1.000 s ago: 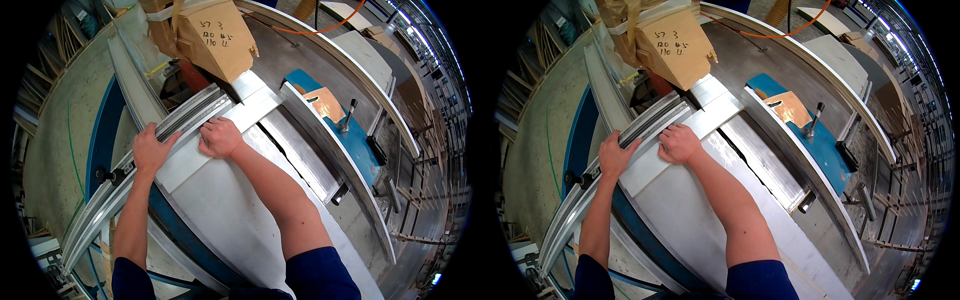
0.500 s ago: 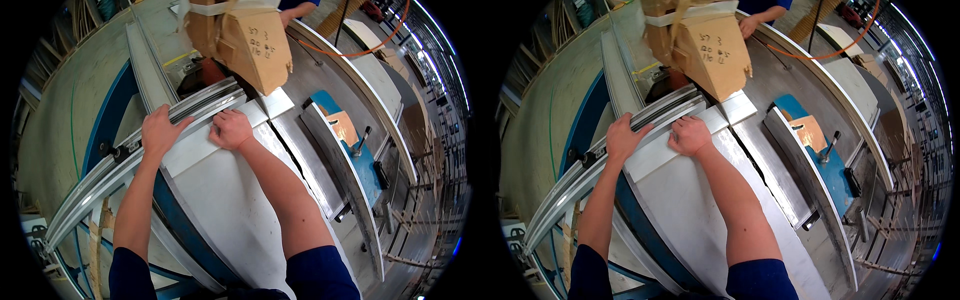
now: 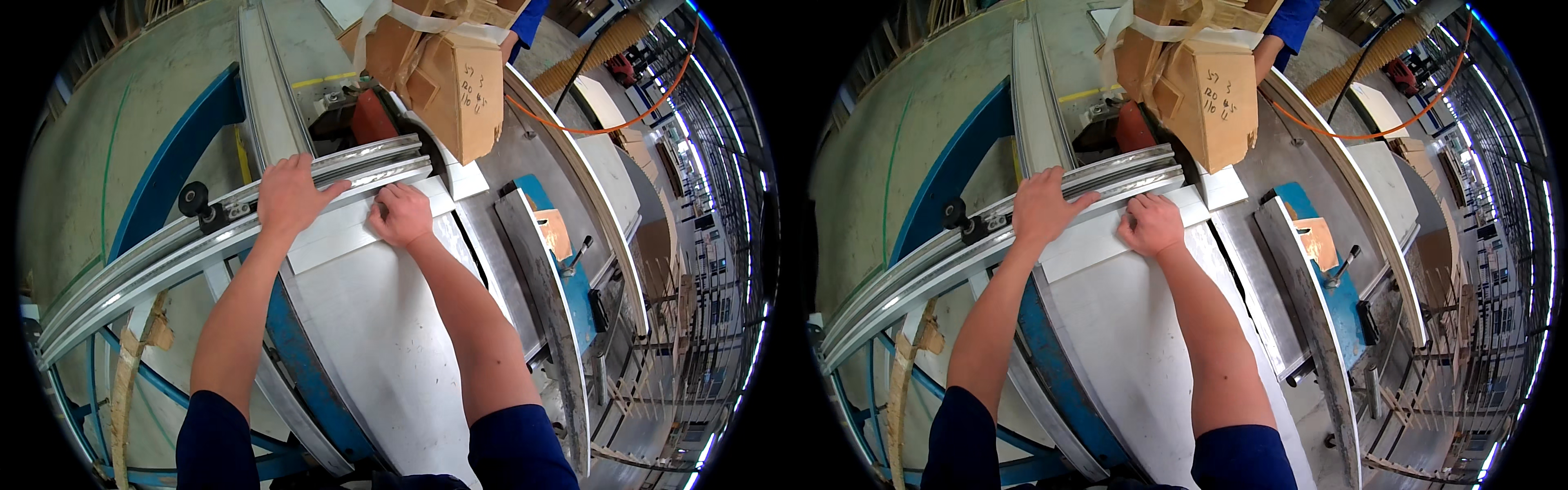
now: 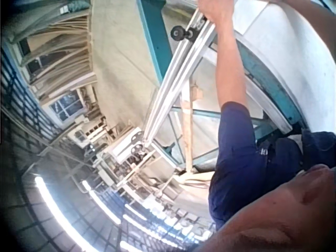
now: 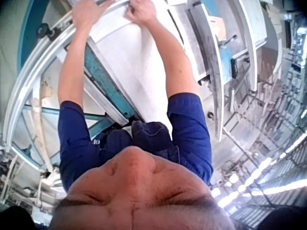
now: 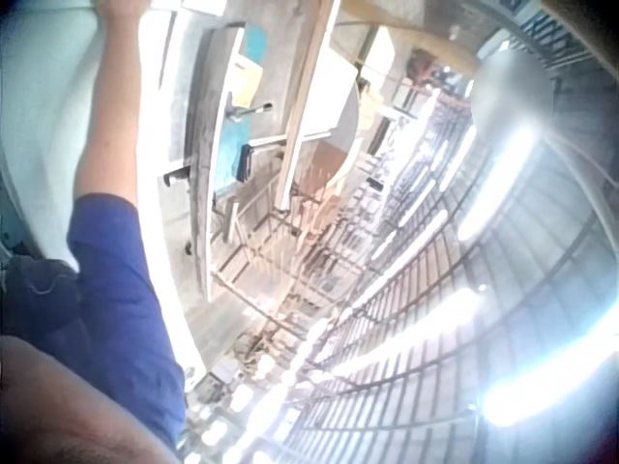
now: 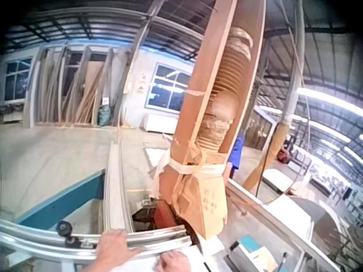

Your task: The person uses a table saw to cut a long white wooden plank. They guide the plank through the saw blade with both hands, repeating the cutting process for multiple pieces of wood in a workshop environment.

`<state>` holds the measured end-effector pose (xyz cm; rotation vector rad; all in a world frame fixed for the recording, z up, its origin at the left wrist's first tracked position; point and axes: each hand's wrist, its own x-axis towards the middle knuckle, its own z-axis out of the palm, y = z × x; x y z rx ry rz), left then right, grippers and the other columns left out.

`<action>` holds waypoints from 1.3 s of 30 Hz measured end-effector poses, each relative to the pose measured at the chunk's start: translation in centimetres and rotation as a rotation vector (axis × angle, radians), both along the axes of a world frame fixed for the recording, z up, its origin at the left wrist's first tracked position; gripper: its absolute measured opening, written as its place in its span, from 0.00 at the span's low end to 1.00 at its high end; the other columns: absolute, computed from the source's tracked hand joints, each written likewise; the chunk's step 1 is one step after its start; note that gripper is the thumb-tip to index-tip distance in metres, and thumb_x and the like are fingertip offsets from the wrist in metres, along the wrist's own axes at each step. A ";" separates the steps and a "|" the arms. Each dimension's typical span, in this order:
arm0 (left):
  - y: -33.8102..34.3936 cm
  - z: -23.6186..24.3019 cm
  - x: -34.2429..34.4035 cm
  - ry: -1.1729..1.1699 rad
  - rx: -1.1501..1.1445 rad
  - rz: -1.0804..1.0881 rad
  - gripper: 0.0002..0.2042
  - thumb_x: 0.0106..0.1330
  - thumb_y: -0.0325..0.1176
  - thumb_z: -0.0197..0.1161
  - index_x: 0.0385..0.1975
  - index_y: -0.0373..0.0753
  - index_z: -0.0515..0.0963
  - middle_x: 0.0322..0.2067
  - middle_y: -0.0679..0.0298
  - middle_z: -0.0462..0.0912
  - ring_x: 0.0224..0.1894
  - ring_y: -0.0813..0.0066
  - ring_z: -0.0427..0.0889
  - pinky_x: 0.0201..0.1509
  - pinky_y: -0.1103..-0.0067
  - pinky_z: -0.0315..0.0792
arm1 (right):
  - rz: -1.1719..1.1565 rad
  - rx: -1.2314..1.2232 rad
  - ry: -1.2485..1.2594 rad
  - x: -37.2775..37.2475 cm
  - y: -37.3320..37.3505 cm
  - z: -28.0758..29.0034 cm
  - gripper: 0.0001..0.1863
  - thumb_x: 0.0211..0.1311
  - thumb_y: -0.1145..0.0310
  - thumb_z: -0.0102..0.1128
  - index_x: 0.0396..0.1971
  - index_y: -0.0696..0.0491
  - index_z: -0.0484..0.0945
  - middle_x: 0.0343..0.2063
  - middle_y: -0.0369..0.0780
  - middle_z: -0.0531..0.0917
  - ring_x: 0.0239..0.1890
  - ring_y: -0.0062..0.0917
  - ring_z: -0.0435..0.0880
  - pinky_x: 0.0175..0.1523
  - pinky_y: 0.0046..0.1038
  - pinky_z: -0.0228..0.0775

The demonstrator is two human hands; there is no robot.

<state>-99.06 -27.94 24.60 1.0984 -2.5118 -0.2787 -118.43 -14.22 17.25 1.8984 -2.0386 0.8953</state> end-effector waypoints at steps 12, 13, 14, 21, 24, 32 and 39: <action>7.2 -0.4 3.5 0.218 -0.094 -0.123 0.29 0.61 0.51 0.75 0.54 0.35 0.81 0.51 0.52 0.82 0.54 0.52 0.80 0.62 0.64 0.72 | 0.026 -0.010 -0.012 2.3 7.0 0.6 0.09 0.51 0.66 0.66 0.21 0.50 0.74 0.23 0.38 0.79 0.30 0.36 0.81 0.38 0.37 0.75; 8.4 -0.7 4.2 0.368 -0.137 -0.179 0.28 0.60 0.46 0.78 0.56 0.36 0.81 0.52 0.52 0.80 0.55 0.51 0.79 0.63 0.63 0.72 | 0.034 -0.020 -0.009 2.4 7.6 0.7 0.09 0.51 0.66 0.66 0.21 0.50 0.74 0.23 0.38 0.79 0.30 0.36 0.80 0.38 0.38 0.75; 10.7 -0.1 5.2 0.401 -0.119 -0.208 0.29 0.56 0.38 0.80 0.59 0.40 0.81 0.57 0.54 0.77 0.56 0.51 0.77 0.65 0.63 0.71 | 0.031 -0.030 -0.006 2.3 8.5 0.8 0.09 0.50 0.66 0.66 0.21 0.50 0.74 0.23 0.38 0.78 0.30 0.36 0.80 0.38 0.38 0.75; 18.6 -2.5 15.1 0.133 0.196 -0.167 0.27 0.52 0.36 0.83 0.55 0.39 0.86 0.59 0.57 0.76 0.46 0.60 0.81 0.51 0.67 0.79 | 0.038 -0.026 -0.018 2.5 11.8 1.2 0.08 0.51 0.67 0.65 0.22 0.50 0.73 0.23 0.38 0.77 0.30 0.36 0.80 0.39 0.38 0.75; 18.4 -4.1 14.9 0.252 0.135 -0.279 0.30 0.51 0.35 0.84 0.56 0.34 0.83 0.59 0.55 0.76 0.48 0.59 0.81 0.53 0.69 0.80 | 0.028 -0.022 -0.031 3.2 12.5 1.5 0.09 0.54 0.66 0.66 0.22 0.50 0.75 0.23 0.38 0.78 0.30 0.35 0.81 0.40 0.37 0.75; 20.5 -4.4 9.3 0.279 0.160 -0.284 0.30 0.53 0.33 0.81 0.57 0.29 0.81 0.59 0.53 0.75 0.49 0.56 0.80 0.54 0.68 0.79 | -0.047 -0.102 -0.217 5.5 13.5 1.0 0.08 0.57 0.68 0.68 0.23 0.52 0.79 0.24 0.38 0.82 0.32 0.35 0.83 0.40 0.37 0.74; 22.1 -5.1 3.2 0.277 0.189 -0.267 0.31 0.55 0.33 0.80 0.59 0.26 0.79 0.58 0.52 0.72 0.52 0.54 0.78 0.57 0.65 0.78 | -0.082 -0.156 -0.223 3.9 13.9 0.3 0.05 0.58 0.69 0.68 0.27 0.53 0.83 0.24 0.39 0.83 0.33 0.36 0.83 0.43 0.37 0.74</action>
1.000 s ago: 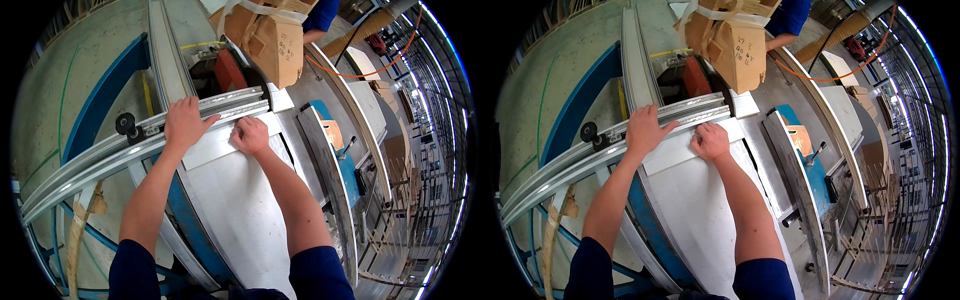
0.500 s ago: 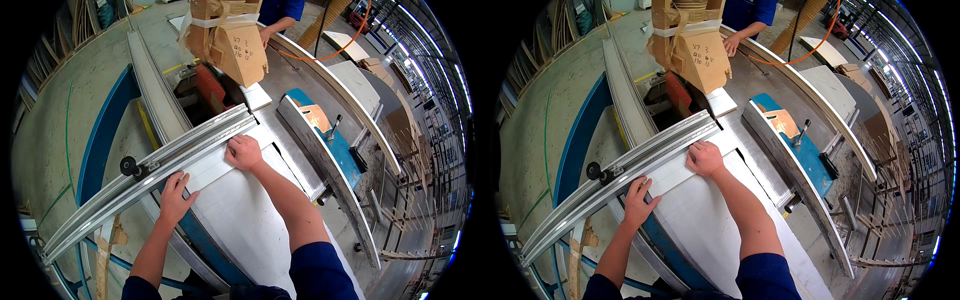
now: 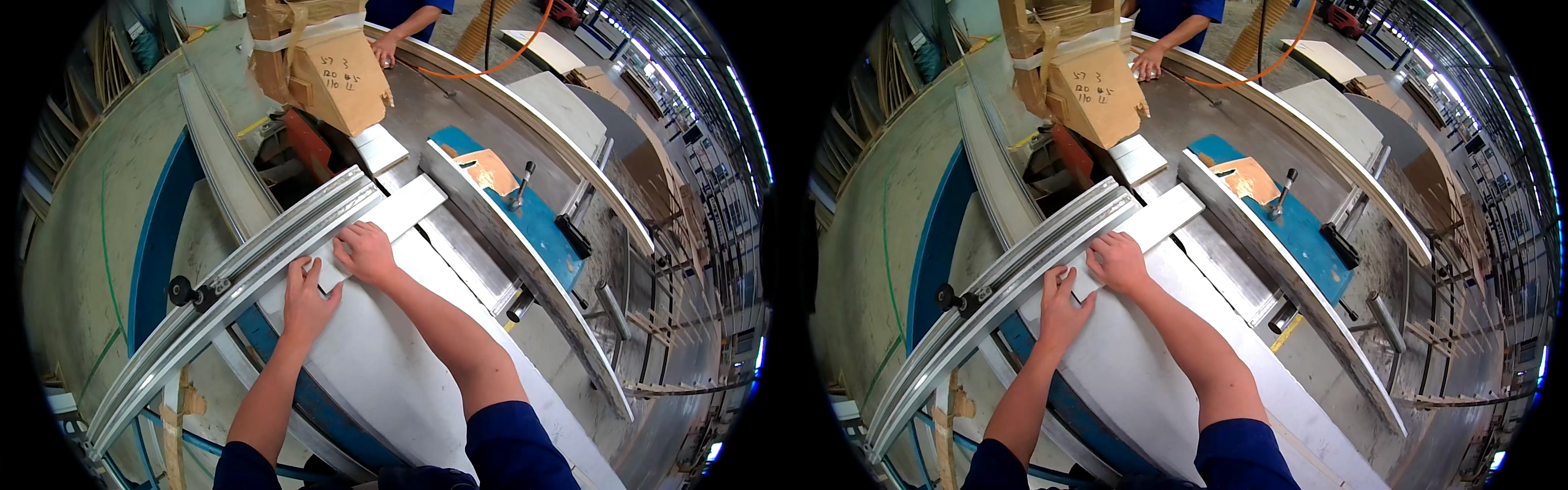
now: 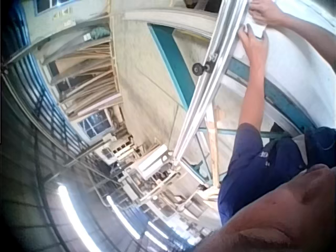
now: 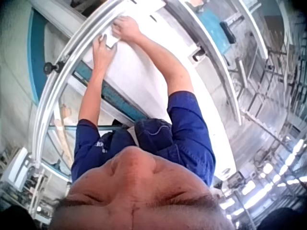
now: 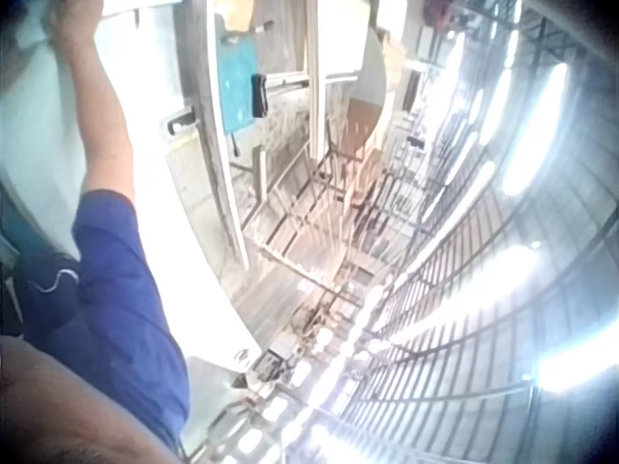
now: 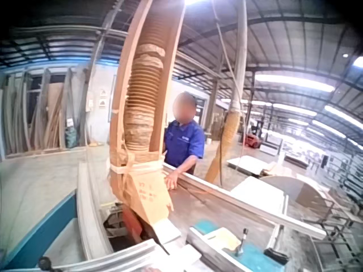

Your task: The person uses a table saw to cut a long white wooden plank. They guide the plank through the saw blade with both hands, repeating the cutting process for multiple pieces of wood in a workshop environment.

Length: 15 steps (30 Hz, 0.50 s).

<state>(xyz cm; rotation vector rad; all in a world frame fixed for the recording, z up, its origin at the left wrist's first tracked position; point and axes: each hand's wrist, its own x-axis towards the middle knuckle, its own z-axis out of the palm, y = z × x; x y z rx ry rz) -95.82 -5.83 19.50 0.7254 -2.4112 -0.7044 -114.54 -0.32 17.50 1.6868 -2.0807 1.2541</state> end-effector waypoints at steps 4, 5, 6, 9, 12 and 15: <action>0.6 -0.4 -1.5 -0.012 -0.068 0.036 0.31 0.54 0.32 0.80 0.59 0.26 0.79 0.59 0.51 0.73 0.56 0.53 0.77 0.60 0.66 0.77 | 0.005 -0.027 -0.001 -0.9 0.0 -0.6 0.06 0.59 0.69 0.68 0.26 0.53 0.81 0.24 0.39 0.81 0.33 0.36 0.82 0.44 0.36 0.73; 0.6 -0.6 -1.7 -0.004 -0.070 0.029 0.31 0.54 0.32 0.80 0.59 0.26 0.79 0.59 0.51 0.73 0.56 0.52 0.77 0.60 0.65 0.76 | 0.009 -0.039 0.000 -1.0 0.0 -0.7 0.07 0.59 0.69 0.68 0.25 0.53 0.79 0.23 0.39 0.80 0.33 0.35 0.81 0.44 0.36 0.73; 0.5 -0.9 -1.8 0.004 -0.071 0.021 0.31 0.54 0.32 0.80 0.59 0.26 0.79 0.59 0.51 0.72 0.57 0.51 0.76 0.60 0.65 0.76 | 0.009 -0.042 0.001 -1.2 0.1 -0.8 0.07 0.60 0.68 0.68 0.25 0.53 0.79 0.23 0.39 0.80 0.33 0.35 0.81 0.44 0.36 0.73; 0.5 -1.2 -1.7 0.025 -0.061 0.008 0.32 0.53 0.31 0.80 0.60 0.28 0.79 0.59 0.50 0.73 0.59 0.49 0.75 0.62 0.63 0.75 | 0.023 -0.043 0.011 -1.3 0.0 -1.0 0.08 0.60 0.68 0.67 0.24 0.52 0.79 0.24 0.39 0.80 0.33 0.35 0.81 0.43 0.36 0.73; 0.3 -1.0 -1.5 0.037 -0.080 -0.003 0.31 0.53 0.30 0.80 0.59 0.30 0.79 0.59 0.50 0.73 0.61 0.48 0.75 0.64 0.62 0.74 | 0.054 -0.010 0.075 -1.7 -0.1 -0.5 0.08 0.58 0.67 0.67 0.24 0.52 0.78 0.24 0.39 0.80 0.33 0.35 0.81 0.42 0.36 0.73; 0.3 -0.8 -1.5 0.042 -0.095 -0.032 0.29 0.53 0.29 0.80 0.56 0.31 0.79 0.59 0.50 0.73 0.61 0.47 0.75 0.65 0.60 0.73 | 0.098 0.039 0.181 -3.0 0.0 -0.1 0.08 0.56 0.67 0.67 0.23 0.52 0.78 0.23 0.38 0.79 0.31 0.34 0.81 0.39 0.37 0.73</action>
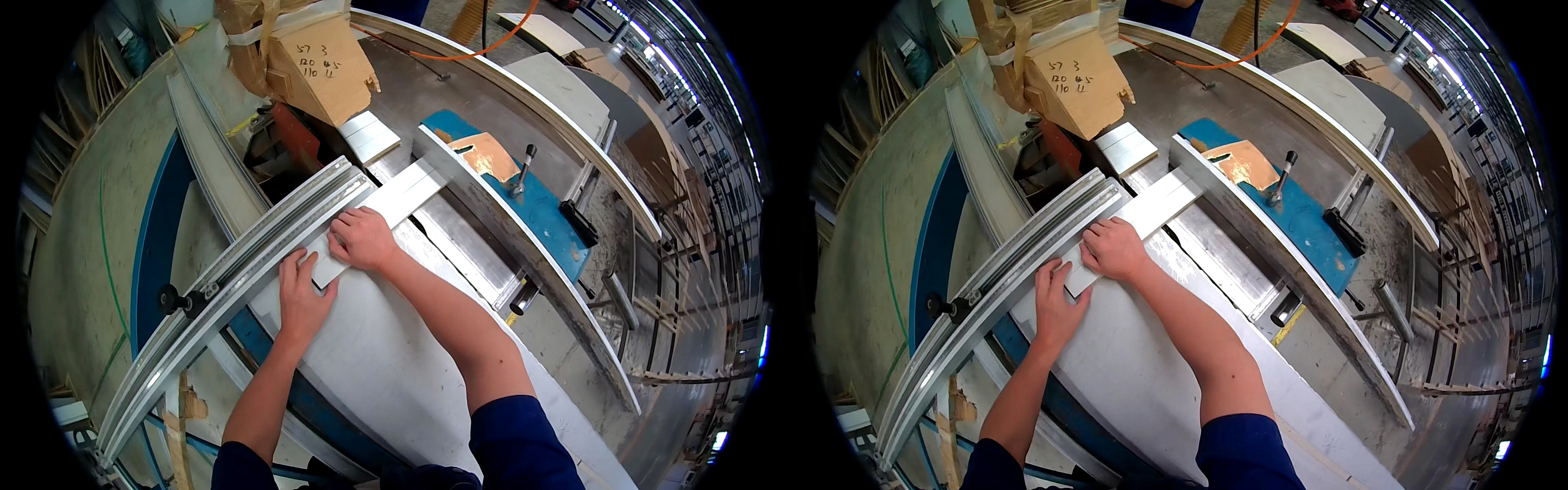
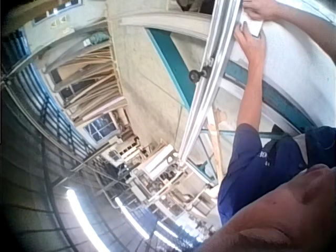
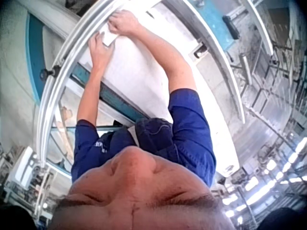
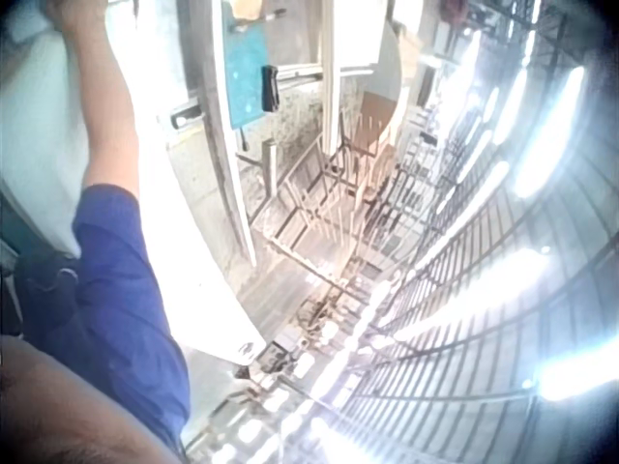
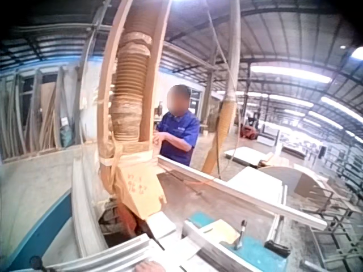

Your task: The person uses a table saw to cut a long white wooden plank. They guide the plank through the saw blade with both hands, repeating the cutting process for multiple pieces of wood in a workshop environment.

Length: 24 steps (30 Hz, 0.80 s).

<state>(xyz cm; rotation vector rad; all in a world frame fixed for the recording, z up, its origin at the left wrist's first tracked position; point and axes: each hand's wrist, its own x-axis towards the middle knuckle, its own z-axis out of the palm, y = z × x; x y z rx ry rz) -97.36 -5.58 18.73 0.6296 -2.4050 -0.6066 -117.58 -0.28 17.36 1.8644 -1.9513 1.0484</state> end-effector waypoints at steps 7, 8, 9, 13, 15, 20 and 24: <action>-0.5 0.9 0.4 -0.035 0.066 -0.038 0.27 0.53 0.29 0.80 0.54 0.33 0.79 0.59 0.51 0.75 0.60 0.48 0.76 0.64 0.60 0.73 | 0.068 -0.003 0.057 -0.6 -0.5 0.0 0.10 0.54 0.64 0.66 0.20 0.51 0.75 0.23 0.37 0.78 0.31 0.34 0.80 0.38 0.36 0.73; -0.8 1.7 0.3 -0.049 0.025 -0.024 0.27 0.53 0.29 0.80 0.55 0.33 0.79 0.59 0.50 0.74 0.60 0.48 0.76 0.64 0.60 0.74 | 0.063 0.006 0.053 -0.9 -0.4 -0.2 0.11 0.54 0.63 0.65 0.20 0.51 0.75 0.23 0.37 0.79 0.31 0.33 0.81 0.39 0.37 0.73; -1.4 2.9 0.4 -0.062 -0.016 -0.012 0.27 0.54 0.30 0.80 0.55 0.33 0.79 0.60 0.50 0.74 0.60 0.48 0.76 0.63 0.60 0.74 | 0.063 0.009 0.058 -1.2 -0.4 -0.3 0.11 0.54 0.63 0.65 0.20 0.51 0.75 0.23 0.37 0.79 0.31 0.33 0.81 0.39 0.37 0.73; -7.3 6.5 -2.4 -0.134 -0.218 0.217 0.23 0.66 0.44 0.72 0.53 0.32 0.80 0.51 0.47 0.82 0.52 0.46 0.83 0.56 0.60 0.78 | 0.049 0.062 0.040 -1.0 -0.3 -0.4 0.11 0.54 0.63 0.65 0.19 0.50 0.75 0.23 0.37 0.78 0.31 0.33 0.81 0.39 0.36 0.74; -9.4 6.1 -3.6 -0.416 -0.134 0.325 0.23 0.71 0.51 0.66 0.44 0.31 0.83 0.43 0.46 0.86 0.44 0.44 0.86 0.52 0.58 0.79 | 0.049 0.020 0.051 -0.9 -0.6 -0.3 0.11 0.54 0.62 0.65 0.19 0.50 0.74 0.23 0.37 0.78 0.31 0.33 0.81 0.39 0.36 0.74; -9.0 5.7 -5.0 -0.412 -0.177 0.356 0.28 0.73 0.57 0.61 0.39 0.30 0.82 0.37 0.44 0.88 0.42 0.42 0.87 0.50 0.56 0.79 | 0.036 0.051 0.048 -1.1 -0.7 -0.2 0.11 0.54 0.62 0.64 0.19 0.50 0.75 0.22 0.36 0.79 0.32 0.33 0.82 0.40 0.36 0.75; -9.7 5.5 -5.1 -0.375 -0.163 0.346 0.27 0.74 0.57 0.60 0.35 0.32 0.79 0.38 0.42 0.87 0.41 0.38 0.86 0.46 0.52 0.78 | 0.025 0.062 0.041 -1.3 -1.2 -0.1 0.11 0.54 0.61 0.64 0.19 0.50 0.75 0.23 0.36 0.80 0.32 0.32 0.82 0.40 0.35 0.75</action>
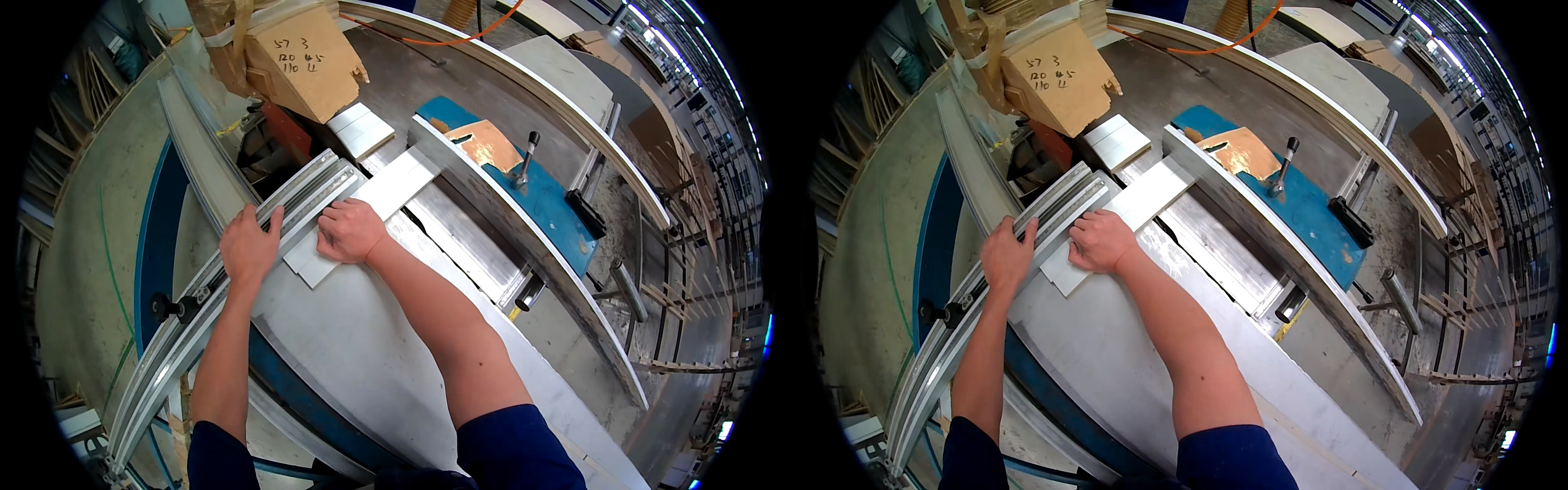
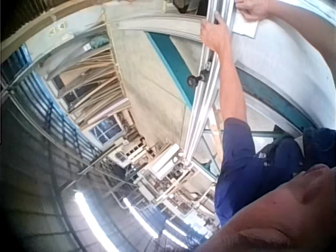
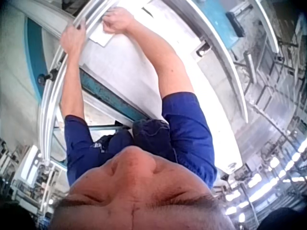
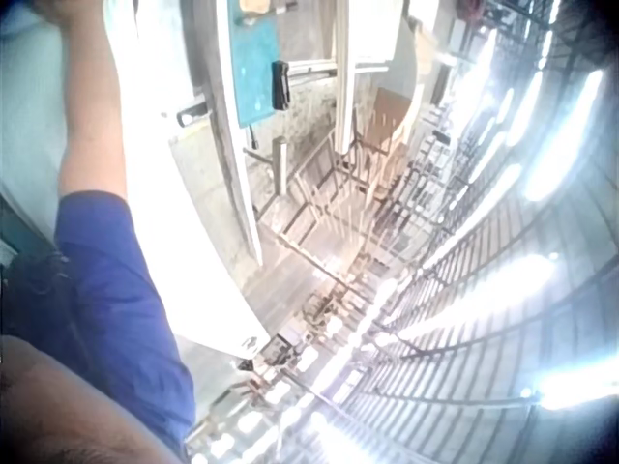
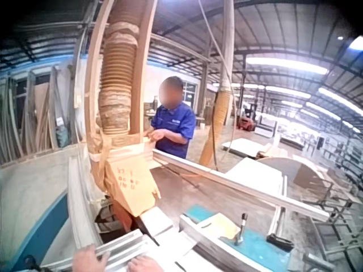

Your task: The person uses a table saw to cut a long white wooden plank. They guide the plank through the saw blade with both hands, repeating the cutting process for multiple pieces of wood in a workshop environment.

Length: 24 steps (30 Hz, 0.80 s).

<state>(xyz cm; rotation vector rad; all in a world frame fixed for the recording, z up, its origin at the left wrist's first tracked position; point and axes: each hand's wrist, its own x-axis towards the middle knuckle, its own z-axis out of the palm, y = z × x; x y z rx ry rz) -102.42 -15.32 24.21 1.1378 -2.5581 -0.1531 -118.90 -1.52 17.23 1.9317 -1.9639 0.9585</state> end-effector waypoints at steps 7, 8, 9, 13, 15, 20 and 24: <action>-1.5 0.3 -0.4 0.019 0.024 0.000 0.27 0.73 0.57 0.61 0.36 0.31 0.80 0.36 0.41 0.87 0.41 0.38 0.86 0.46 0.52 0.78 | 0.005 -0.026 0.001 -0.5 -1.8 -0.3 0.11 0.53 0.61 0.64 0.19 0.50 0.76 0.23 0.36 0.80 0.32 0.32 0.82 0.39 0.36 0.75; -1.8 0.3 -0.4 0.017 0.019 0.005 0.28 0.73 0.57 0.61 0.36 0.31 0.80 0.36 0.41 0.87 0.41 0.37 0.86 0.46 0.52 0.78 | 0.010 -0.027 0.000 -0.5 -2.1 -0.3 0.11 0.53 0.61 0.64 0.19 0.50 0.76 0.23 0.36 0.80 0.32 0.32 0.82 0.39 0.36 0.75; -2.1 0.3 -0.5 0.014 0.015 0.008 0.28 0.73 0.58 0.61 0.37 0.31 0.80 0.36 0.41 0.87 0.41 0.37 0.86 0.46 0.52 0.78 | 0.014 -0.029 -0.001 -0.6 -2.4 -0.2 0.11 0.53 0.61 0.64 0.19 0.51 0.76 0.23 0.36 0.80 0.32 0.32 0.82 0.39 0.36 0.75; -3.0 0.5 -0.9 0.030 0.018 0.027 0.28 0.73 0.58 0.61 0.38 0.31 0.81 0.37 0.40 0.87 0.42 0.37 0.86 0.47 0.51 0.78 | 0.021 -0.050 -0.002 -0.8 -3.9 -0.5 0.11 0.53 0.61 0.64 0.19 0.51 0.76 0.22 0.37 0.79 0.32 0.33 0.82 0.38 0.36 0.74; -4.0 0.6 -1.1 0.000 0.035 0.036 0.28 0.73 0.58 0.61 0.40 0.31 0.82 0.38 0.40 0.87 0.42 0.37 0.86 0.48 0.51 0.78 | 0.020 -0.052 0.002 -1.0 -4.7 -0.5 0.11 0.53 0.61 0.63 0.19 0.51 0.76 0.22 0.37 0.79 0.32 0.33 0.82 0.38 0.36 0.74; -6.3 0.2 -1.5 -0.013 0.034 0.046 0.29 0.73 0.58 0.61 0.44 0.31 0.83 0.39 0.39 0.87 0.43 0.37 0.87 0.47 0.52 0.79 | 0.026 -0.057 0.005 -1.6 -6.9 -0.6 0.11 0.53 0.61 0.63 0.18 0.51 0.75 0.22 0.37 0.79 0.31 0.33 0.82 0.39 0.36 0.75; -8.0 0.5 -2.2 -0.017 0.053 0.039 0.29 0.73 0.58 0.61 0.45 0.31 0.83 0.39 0.40 0.87 0.43 0.37 0.87 0.47 0.53 0.79 | 0.021 -0.062 0.009 -2.2 -8.8 -0.9 0.11 0.52 0.62 0.64 0.18 0.51 0.76 0.21 0.37 0.80 0.31 0.33 0.82 0.39 0.36 0.75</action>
